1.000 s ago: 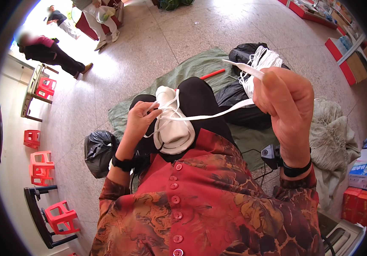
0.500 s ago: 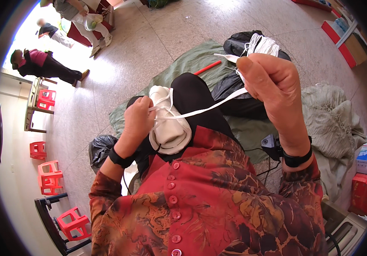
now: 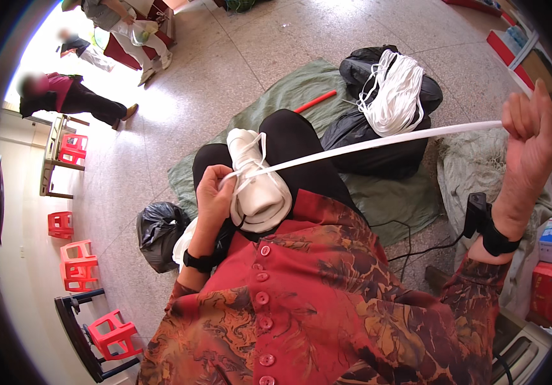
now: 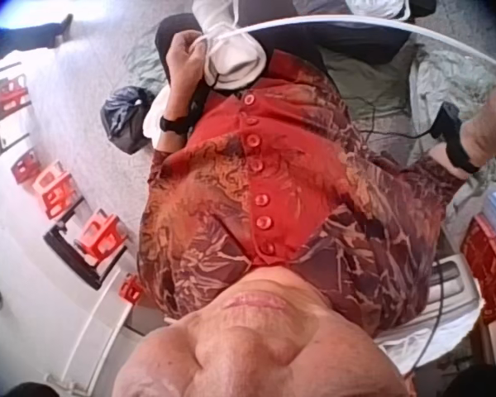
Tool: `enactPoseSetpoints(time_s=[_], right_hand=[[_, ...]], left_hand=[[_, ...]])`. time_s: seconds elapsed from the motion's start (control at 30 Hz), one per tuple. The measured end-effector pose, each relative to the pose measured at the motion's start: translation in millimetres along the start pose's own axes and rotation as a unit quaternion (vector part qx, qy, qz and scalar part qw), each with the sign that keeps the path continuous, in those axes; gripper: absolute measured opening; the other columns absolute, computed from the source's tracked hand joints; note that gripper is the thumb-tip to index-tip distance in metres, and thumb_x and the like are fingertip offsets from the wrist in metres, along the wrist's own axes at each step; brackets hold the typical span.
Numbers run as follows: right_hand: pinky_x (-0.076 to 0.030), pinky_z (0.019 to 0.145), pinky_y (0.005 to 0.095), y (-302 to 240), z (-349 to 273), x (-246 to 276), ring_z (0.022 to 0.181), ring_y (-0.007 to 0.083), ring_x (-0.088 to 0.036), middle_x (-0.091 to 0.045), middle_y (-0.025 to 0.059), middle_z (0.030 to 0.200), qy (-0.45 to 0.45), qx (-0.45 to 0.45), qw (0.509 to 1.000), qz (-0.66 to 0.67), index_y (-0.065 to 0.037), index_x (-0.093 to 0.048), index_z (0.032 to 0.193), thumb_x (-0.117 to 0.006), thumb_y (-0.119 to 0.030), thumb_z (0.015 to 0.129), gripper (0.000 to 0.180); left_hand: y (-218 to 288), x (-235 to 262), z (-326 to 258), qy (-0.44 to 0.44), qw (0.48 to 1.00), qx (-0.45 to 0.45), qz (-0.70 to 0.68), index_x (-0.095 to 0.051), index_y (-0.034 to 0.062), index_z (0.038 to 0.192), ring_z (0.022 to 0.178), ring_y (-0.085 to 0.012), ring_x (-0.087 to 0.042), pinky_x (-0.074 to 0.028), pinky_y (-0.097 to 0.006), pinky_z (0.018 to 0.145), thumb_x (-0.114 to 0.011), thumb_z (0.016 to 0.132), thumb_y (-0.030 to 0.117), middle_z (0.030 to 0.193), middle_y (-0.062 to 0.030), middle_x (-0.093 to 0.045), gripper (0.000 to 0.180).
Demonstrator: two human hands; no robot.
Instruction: Lacing multiple pairs of white athletic shoes.
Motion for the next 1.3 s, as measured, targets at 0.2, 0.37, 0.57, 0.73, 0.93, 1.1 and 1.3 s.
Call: enactPoseSetpoints(time_s=[0.2,0.37,0.57,0.73,0.93,1.1,1.3], right_hand=[[-0.028,0.052,0.0264,38.5,-29.3,-28.6,0.055,0.0058,-0.034,-0.040,-0.0036,0.061,-0.049,-0.065,0.938,-0.338,-0.002,-0.065,0.080,-0.054,-0.010,0.098,0.023],[-0.050,0.072,0.0458,126.1,-109.6,-169.0,0.079,0.0387,-0.062,-0.064,0.0187,0.089,-0.402,-0.060,0.867,-0.290,0.002,-0.065,0.101,-0.061,-0.014,0.090,0.019],[-0.053,0.065,0.0465,188.0,-167.0,-272.4,0.077,0.0398,-0.064,-0.060,0.0239,0.092,-0.515,-0.003,0.761,-0.395,0.009,-0.057,0.111,-0.061,-0.015,0.087,0.034],[-0.053,0.060,0.0460,202.4,-169.1,-281.9,0.068,0.0382,-0.064,-0.061,0.0202,0.080,-0.500,0.021,0.759,-0.417,0.001,-0.056,0.091,-0.060,-0.017,0.089,0.019],[-0.050,0.064,0.0452,191.6,-175.4,-288.4,0.072,0.0379,-0.063,-0.061,0.0185,0.080,-0.521,-0.022,0.803,-0.288,-0.002,-0.056,0.089,-0.060,-0.017,0.091,0.016],[-0.048,0.069,0.0394,166.7,-172.5,-304.9,0.075,0.0277,-0.062,-0.059,0.0120,0.078,-0.615,-0.324,0.703,-0.153,-0.002,-0.056,0.093,-0.055,-0.017,0.097,0.016],[-0.036,0.054,0.0226,67.7,-80.8,-337.4,0.061,0.0051,-0.045,-0.049,-0.0014,0.072,-0.566,-0.221,0.794,0.001,-0.004,-0.054,0.093,-0.053,-0.013,0.100,0.012]], left_hand=[[-13.4,-1.1,19.9,-0.081,0.954,0.192,-0.213,-0.067,-0.0003,0.103,0.060,-0.0030,-0.044,-0.037,-0.020,0.055,-0.062,0.096,0.014,0.069,0.0059,-0.050,0.016],[-2.9,-7.5,42.2,-0.141,0.985,0.080,-0.066,-0.071,-0.0009,0.087,0.070,-0.0063,-0.056,-0.047,-0.024,0.066,-0.075,0.083,0.011,0.076,0.0018,-0.064,0.013],[24.6,-10.2,47.5,-0.242,0.966,-0.018,0.088,-0.070,-0.0023,0.096,0.073,-0.0083,-0.058,-0.049,-0.029,0.069,-0.070,0.080,0.008,0.075,-0.0098,-0.068,0.018],[47.4,-10.1,46.0,-0.118,0.937,-0.204,0.258,-0.072,0.0084,0.089,0.079,-0.0372,-0.064,-0.053,-0.044,0.070,-0.060,0.075,0.005,0.093,-0.0147,-0.063,0.019],[46.0,-6.2,47.4,-0.004,0.933,-0.238,0.268,-0.071,0.0063,0.086,0.073,-0.0304,-0.066,-0.053,-0.040,0.067,-0.055,0.082,-0.001,0.088,-0.0135,-0.062,0.018],[29.1,-13.0,65.8,-0.123,0.992,-0.001,-0.027,-0.072,0.0032,0.097,0.074,-0.0183,-0.065,-0.051,-0.031,0.069,-0.049,0.084,-0.003,0.078,-0.0104,-0.069,0.027],[82.3,-16.4,51.4,-0.249,0.932,-0.258,0.057,-0.068,0.0035,0.099,0.086,-0.0273,-0.064,-0.051,-0.036,0.081,-0.063,0.075,0.011,0.090,-0.0138,-0.067,0.026]])
Point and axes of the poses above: each hand's wrist, its own z-axis towards the middle knuckle, its own x-axis out of the back of the hand, y = z × x, the point moved 6 cm from there along z, towards the middle knuckle
